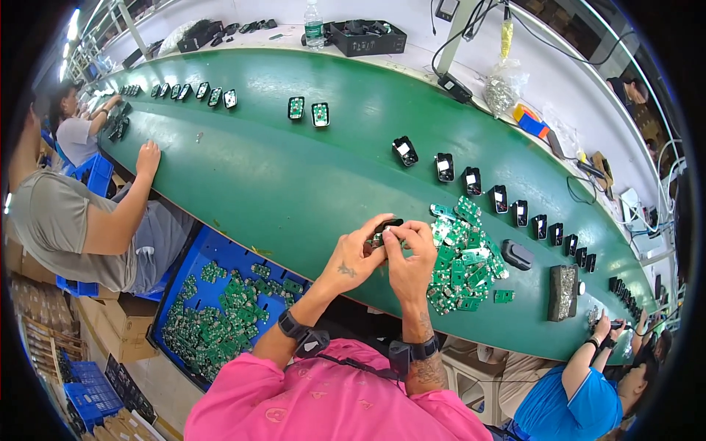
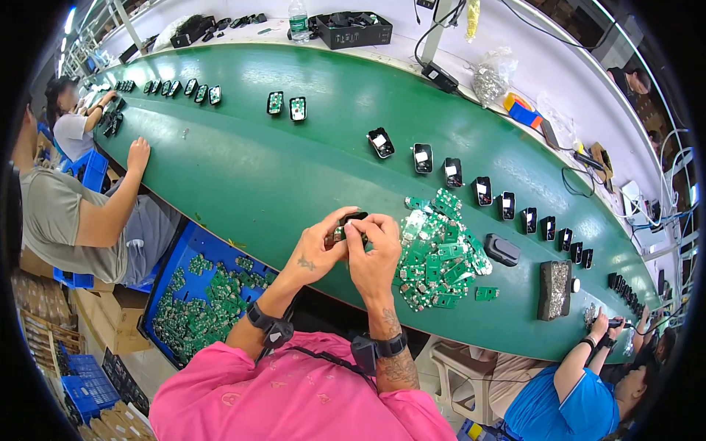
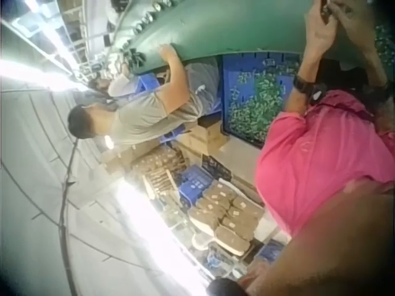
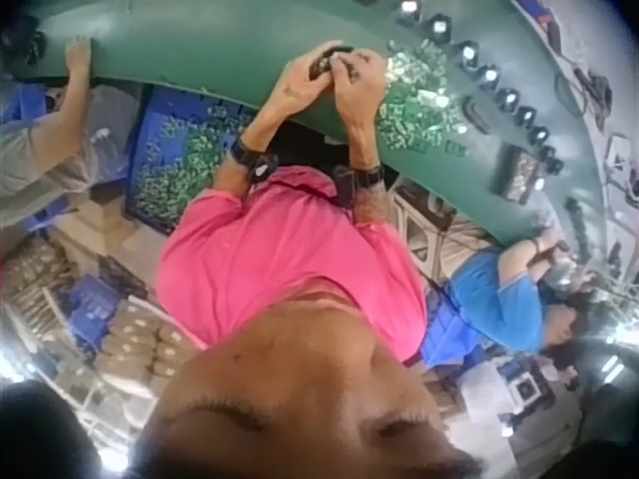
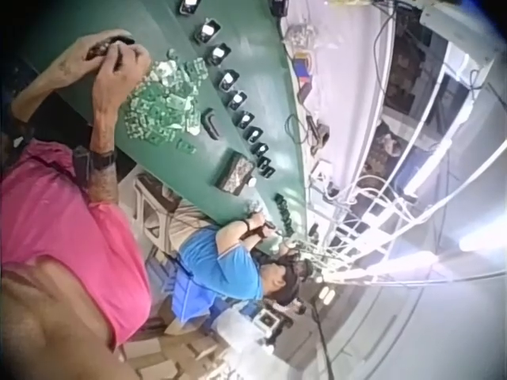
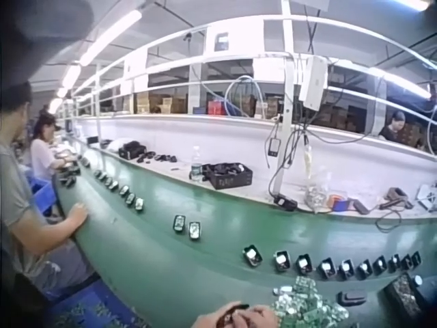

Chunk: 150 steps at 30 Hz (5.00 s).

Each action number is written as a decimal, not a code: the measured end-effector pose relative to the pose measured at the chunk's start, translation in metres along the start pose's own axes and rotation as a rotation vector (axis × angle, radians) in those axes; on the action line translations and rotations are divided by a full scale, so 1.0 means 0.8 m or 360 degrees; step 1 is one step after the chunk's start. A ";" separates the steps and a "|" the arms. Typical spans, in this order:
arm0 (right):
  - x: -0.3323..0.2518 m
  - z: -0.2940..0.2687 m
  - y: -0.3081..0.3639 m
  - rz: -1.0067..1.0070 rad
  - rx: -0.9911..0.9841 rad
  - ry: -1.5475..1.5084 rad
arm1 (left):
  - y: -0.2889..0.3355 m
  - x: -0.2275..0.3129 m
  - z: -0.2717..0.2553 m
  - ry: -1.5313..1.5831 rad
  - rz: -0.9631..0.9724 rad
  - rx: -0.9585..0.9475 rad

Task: Assembling small circuit board components into black plastic housings on a production line.

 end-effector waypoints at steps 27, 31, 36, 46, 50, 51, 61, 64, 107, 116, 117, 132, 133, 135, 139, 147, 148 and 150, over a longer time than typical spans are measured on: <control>-0.061 -0.039 0.012 -0.0229 -0.0015 0.0100 | 0.038 0.047 0.014 0.0423 0.0184 0.0306; -0.069 -0.050 0.011 -0.0227 -0.0184 0.0220 | 0.048 0.070 0.012 0.0182 0.0285 0.0384; -0.078 -0.058 0.005 -0.0167 -0.0454 0.0254 | 0.053 0.082 0.012 0.0003 0.0501 0.0364; -0.077 -0.075 -0.002 -0.0173 -0.0545 0.0205 | 0.058 0.114 0.016 -0.0588 0.0741 0.0289; -0.072 -0.076 0.003 -0.0111 -0.0460 0.0156 | 0.059 0.115 0.016 -0.0450 0.0619 0.0242; -0.075 -0.077 0.003 -0.0124 -0.0384 0.0131 | 0.058 0.113 0.016 -0.0303 0.0510 0.0223; -0.077 -0.079 0.014 -0.0178 -0.0198 0.0150 | 0.057 0.112 0.021 -0.0169 0.0459 0.0217; -0.078 -0.081 0.014 -0.0189 -0.0228 0.0204 | 0.057 0.108 0.023 -0.0107 0.0407 0.0208; -0.032 -0.083 0.044 0.0198 -0.0052 -0.0439 | 0.042 0.073 0.036 -0.0137 0.0168 -0.0106; -0.008 -0.103 0.047 0.0877 -0.0495 -0.1130 | 0.049 0.085 0.045 -0.0210 0.0240 -0.0232; -0.010 -0.104 0.048 0.0812 -0.0474 -0.0911 | 0.049 0.082 0.048 -0.0210 0.0243 -0.0234; -0.009 -0.104 0.051 0.0820 -0.0333 -0.0733 | 0.060 0.097 0.059 -0.0394 0.0491 -0.0020; -0.009 -0.104 0.050 0.0817 -0.0335 -0.0734 | 0.061 0.099 0.060 -0.0436 0.0595 0.0007; -0.010 -0.104 0.046 0.0743 -0.0331 -0.0723 | 0.062 0.103 0.062 -0.0481 0.0702 0.0033; -0.006 -0.106 0.043 0.0787 -0.0376 -0.0704 | 0.062 0.103 0.062 -0.0423 0.0664 -0.0025; -0.010 -0.107 0.036 0.0739 -0.0252 -0.0661 | 0.056 0.082 0.050 0.0290 0.0175 -0.0337; -0.012 -0.105 0.035 0.0738 -0.0252 -0.0662 | 0.056 0.080 0.050 0.0334 0.0101 -0.0330; -0.014 -0.102 0.036 0.0699 -0.0205 -0.0500 | 0.056 0.077 0.049 0.0381 0.0022 -0.0328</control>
Point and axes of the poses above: each hand's wrist, its own y-axis away from the middle knuckle, its own z-axis out of the palm, x = y × z, the point moved 5 cm from there along -y, towards the middle knuckle, and after that the axes turned 7 degrees about y, right-handed, at the moved point
